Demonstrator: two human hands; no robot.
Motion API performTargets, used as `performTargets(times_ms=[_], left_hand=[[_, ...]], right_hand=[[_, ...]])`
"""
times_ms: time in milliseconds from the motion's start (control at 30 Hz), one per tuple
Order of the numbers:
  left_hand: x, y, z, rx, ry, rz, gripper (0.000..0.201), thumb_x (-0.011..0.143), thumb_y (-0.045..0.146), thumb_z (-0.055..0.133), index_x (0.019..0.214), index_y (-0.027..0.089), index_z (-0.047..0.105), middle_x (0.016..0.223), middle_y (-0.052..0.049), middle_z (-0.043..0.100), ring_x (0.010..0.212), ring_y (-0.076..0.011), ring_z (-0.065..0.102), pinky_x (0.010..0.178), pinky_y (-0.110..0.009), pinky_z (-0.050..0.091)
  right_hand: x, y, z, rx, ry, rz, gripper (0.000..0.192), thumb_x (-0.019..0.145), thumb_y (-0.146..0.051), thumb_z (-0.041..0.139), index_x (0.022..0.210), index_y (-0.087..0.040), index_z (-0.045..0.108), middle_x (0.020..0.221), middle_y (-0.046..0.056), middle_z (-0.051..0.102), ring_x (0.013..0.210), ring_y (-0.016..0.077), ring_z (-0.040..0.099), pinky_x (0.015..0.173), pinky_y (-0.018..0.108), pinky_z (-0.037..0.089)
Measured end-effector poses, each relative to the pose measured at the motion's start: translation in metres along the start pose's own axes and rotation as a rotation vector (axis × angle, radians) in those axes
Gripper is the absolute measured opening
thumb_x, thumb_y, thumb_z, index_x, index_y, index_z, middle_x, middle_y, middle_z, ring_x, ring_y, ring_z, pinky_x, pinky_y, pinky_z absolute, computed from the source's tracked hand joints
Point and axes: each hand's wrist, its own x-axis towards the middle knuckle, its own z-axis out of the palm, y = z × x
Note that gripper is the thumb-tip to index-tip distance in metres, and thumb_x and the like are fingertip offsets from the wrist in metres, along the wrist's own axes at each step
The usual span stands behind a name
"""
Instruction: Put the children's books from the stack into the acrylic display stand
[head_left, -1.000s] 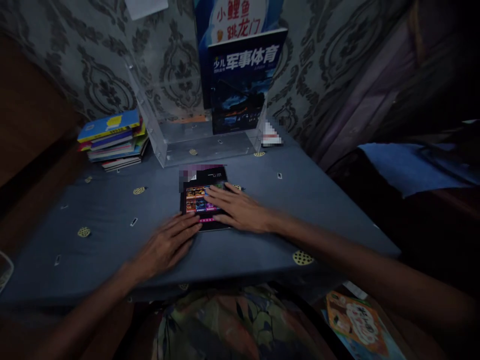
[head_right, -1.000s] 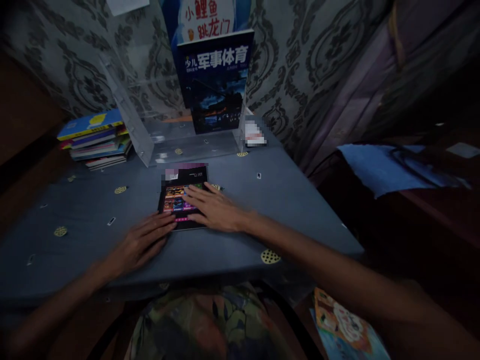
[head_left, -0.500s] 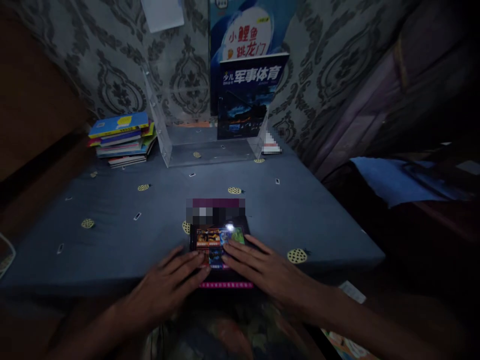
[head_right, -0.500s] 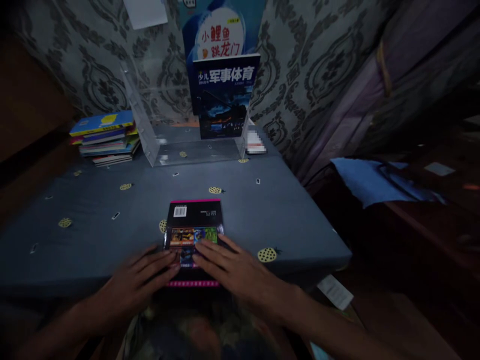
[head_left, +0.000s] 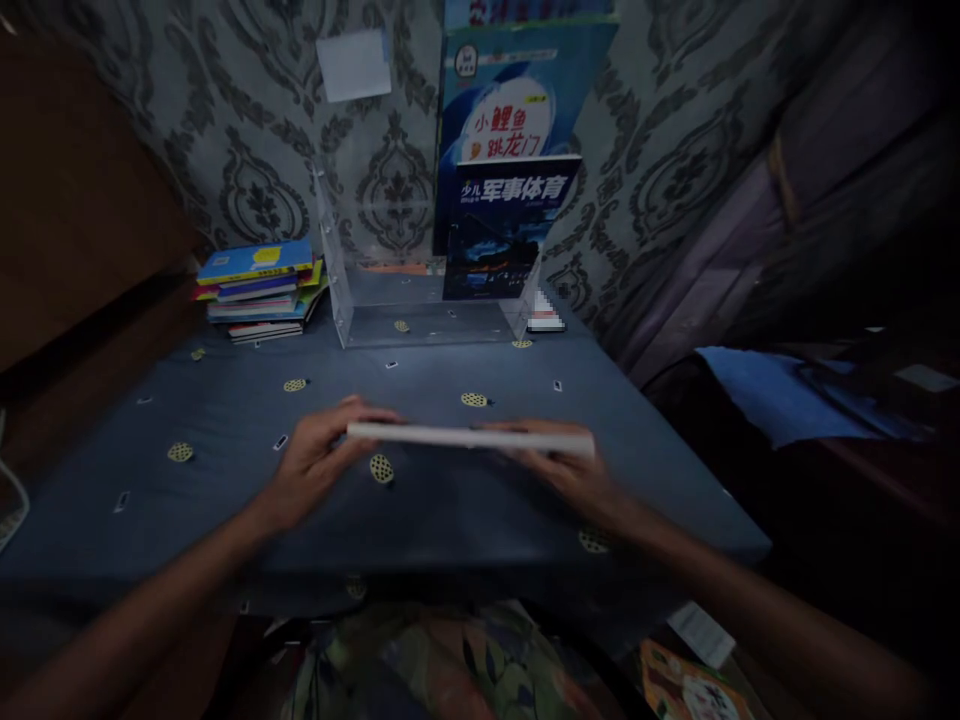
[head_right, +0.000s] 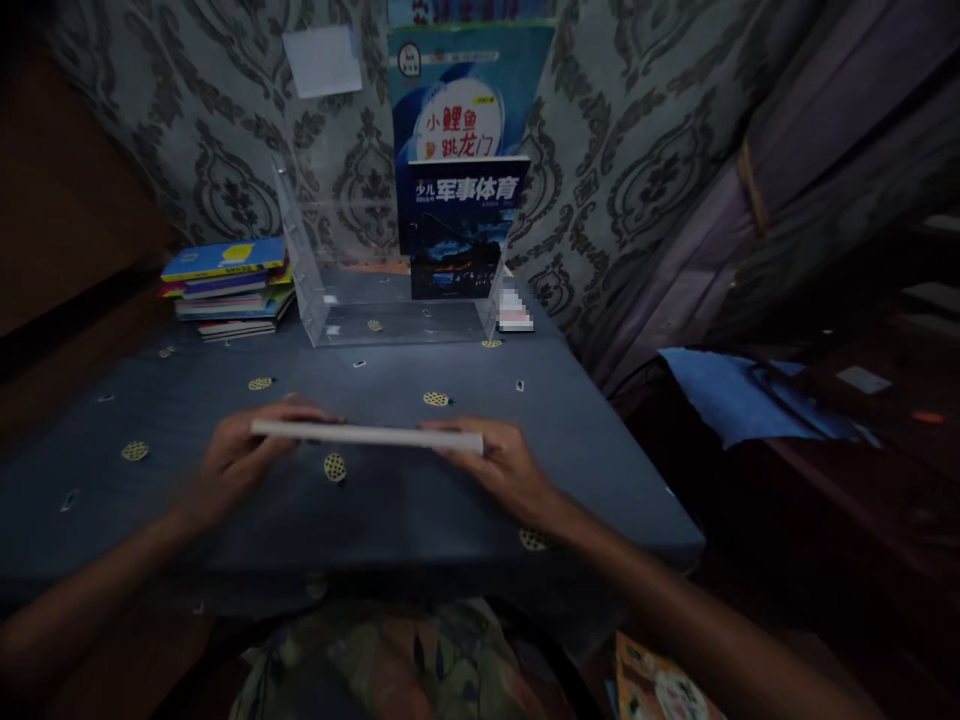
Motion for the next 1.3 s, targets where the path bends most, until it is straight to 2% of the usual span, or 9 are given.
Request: performTargets(times_ms=[67,233,500,667,800,933,1067,1167,1300], left_hand=[[0.021,-0.015,0.009,-0.15,0.091,-0.144,0.046,0.092,0.06,0.055,0.085,0.018,0.073,0.078,-0.003,0.069,0.073,-0.0177,0.064,0.069,-0.029,0.053],[0.055,-0.051,0.028,-0.472,0.163,-0.29,0.051,0.079,0.066,0.066,0.084,0.015,0.067,0.079,-0.003,0.064,0.072,-0.0154,0.06,0.055,-0.022,0.051],[0.052,-0.073,0.035,-0.528,0.188,-0.466,0.049,0.068,0.056,0.076,0.092,0.019,0.055,0.065,0.007,0.05,0.053,-0.0097,0.051,0.041,-0.018,0.044],[0.048,-0.092,0.027,-0.168,0.052,-0.426,0.034,0.08,0.051,0.064,0.089,0.02,0.054,0.056,0.008,0.047,0.045,-0.0093,0.043,0.044,-0.02,0.035],[0.048,-0.097,0.019,0.303,-0.019,-0.286,0.022,0.088,0.038,0.056,0.101,0.02,0.057,0.068,0.003,0.058,0.062,-0.0165,0.057,0.06,-0.028,0.043],[0.049,-0.099,0.019,0.573,-0.053,-0.153,0.022,0.093,0.031,0.052,0.11,0.019,0.057,0.096,-0.006,0.065,0.089,-0.0233,0.063,0.078,-0.036,0.05],[0.056,-0.111,0.02,0.616,-0.109,0.025,0.035,0.096,0.032,0.051,0.128,0.017,0.053,0.125,-0.012,0.063,0.115,-0.0267,0.058,0.098,-0.046,0.048],[0.059,-0.123,0.02,0.64,-0.175,0.058,0.043,0.098,0.032,0.048,0.138,0.016,0.046,0.145,-0.016,0.053,0.135,-0.0287,0.048,0.11,-0.049,0.041],[0.057,-0.129,0.017,0.674,-0.221,0.047,0.046,0.099,0.03,0.045,0.142,0.016,0.043,0.148,-0.016,0.052,0.138,-0.0278,0.047,0.108,-0.048,0.042]], right_hand=[[0.019,0.014,0.007,0.024,0.084,0.038,0.035,0.087,-0.055,0.06,0.084,-0.024,0.076,0.084,0.003,0.075,0.083,0.0257,0.071,0.078,0.04,0.059],[0.047,0.028,0.014,0.104,0.114,0.036,0.036,0.092,-0.052,0.053,0.089,-0.02,0.069,0.084,0.002,0.069,0.082,0.0211,0.064,0.079,0.036,0.053],[0.045,0.031,0.017,0.126,0.09,0.167,0.036,0.088,-0.058,0.058,0.082,-0.022,0.056,0.064,-0.005,0.05,0.056,0.0132,0.049,0.053,0.025,0.041],[0.044,0.032,0.021,-0.007,0.055,0.218,0.034,0.089,-0.055,0.056,0.078,-0.025,0.045,0.057,-0.007,0.045,0.051,0.0133,0.046,0.049,0.025,0.035],[0.045,0.033,0.012,-0.292,-0.008,0.225,0.033,0.088,-0.055,0.056,0.078,-0.025,0.047,0.052,-0.006,0.048,0.048,0.0169,0.05,0.05,0.028,0.032],[0.043,0.035,0.001,-0.658,0.022,0.216,0.029,0.086,-0.051,0.063,0.098,-0.024,0.058,0.055,-0.003,0.057,0.052,0.023,0.059,0.051,0.029,0.031],[0.051,0.027,0.011,-0.756,-0.004,0.033,0.019,0.096,-0.039,0.053,0.104,-0.023,0.061,0.075,0.004,0.071,0.063,0.0239,0.066,0.057,0.032,0.044],[0.068,0.018,0.034,-0.713,-0.11,-0.193,0.024,0.1,-0.032,0.046,0.114,-0.021,0.061,0.107,0.012,0.072,0.097,0.0276,0.069,0.08,0.041,0.055],[0.093,0.013,0.065,-0.641,-0.282,-0.323,0.042,0.1,-0.028,0.045,0.141,-0.018,0.046,0.143,0.016,0.056,0.134,0.0288,0.051,0.11,0.051,0.045]])
